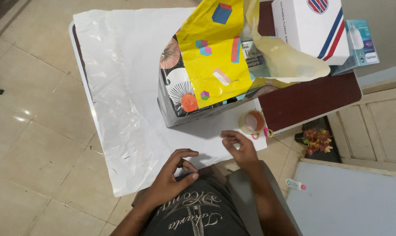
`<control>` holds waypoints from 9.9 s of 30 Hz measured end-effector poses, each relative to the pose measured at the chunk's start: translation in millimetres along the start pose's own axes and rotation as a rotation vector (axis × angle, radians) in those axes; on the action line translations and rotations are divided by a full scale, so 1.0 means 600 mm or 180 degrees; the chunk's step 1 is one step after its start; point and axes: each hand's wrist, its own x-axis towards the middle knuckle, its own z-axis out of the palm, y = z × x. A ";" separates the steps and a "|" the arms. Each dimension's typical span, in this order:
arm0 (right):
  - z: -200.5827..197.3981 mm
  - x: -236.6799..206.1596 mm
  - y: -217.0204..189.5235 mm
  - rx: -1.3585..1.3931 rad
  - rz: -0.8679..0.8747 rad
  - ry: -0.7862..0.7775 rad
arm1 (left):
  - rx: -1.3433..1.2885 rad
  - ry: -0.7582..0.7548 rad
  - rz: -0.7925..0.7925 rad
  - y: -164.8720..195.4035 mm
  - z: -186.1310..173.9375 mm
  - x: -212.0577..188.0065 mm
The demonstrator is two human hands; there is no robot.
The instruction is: The person wraps a rectangular box with yellow patterned wrapping paper at a table. They fold the paper around the box, tear pieces of tape by hand, cut tape with scissors, and press the paper seams down to secure the wrapping.
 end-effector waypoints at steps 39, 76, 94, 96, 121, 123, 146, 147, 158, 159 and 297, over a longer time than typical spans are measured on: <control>-0.034 -0.063 -0.112 0.0312 -0.1728 0.1263 | 0.3615 0.0604 0.2284 0.202 -0.004 0.082; -0.022 0.053 -0.202 -0.3188 -0.4323 0.2183 | 0.4565 0.0336 0.2302 0.198 -0.016 0.209; -0.040 0.062 -0.206 -0.3991 -0.4596 0.1696 | 0.3305 0.0667 0.2454 0.203 -0.019 0.209; -0.040 0.064 -0.204 -0.4098 -0.4578 0.1667 | 0.3129 0.0680 0.2316 0.205 -0.016 0.205; -0.038 0.069 -0.195 -0.4288 -0.4671 0.1731 | 0.3491 0.0493 0.2278 0.220 -0.013 0.203; -0.039 0.066 -0.194 -0.4332 -0.4642 0.1725 | 0.3511 0.0470 0.2274 0.221 -0.014 0.202; 0.000 0.083 -0.124 -0.4156 -0.4534 0.1814 | 0.3602 0.0458 0.2276 0.213 -0.016 0.209; 0.003 0.085 -0.119 -0.4107 -0.4537 0.1779 | 0.3573 0.0454 0.2280 0.213 -0.017 0.210; 0.005 0.085 -0.137 -0.3702 -0.3715 0.1890 | 0.3279 0.0490 0.2076 0.204 -0.016 0.214; 0.005 0.085 -0.144 -0.3775 -0.3648 0.1821 | 0.3255 0.0474 0.2013 0.204 -0.017 0.215; 0.087 0.158 -0.297 -0.3173 -0.2213 0.1009 | 0.2676 0.0987 0.1736 0.377 -0.044 0.483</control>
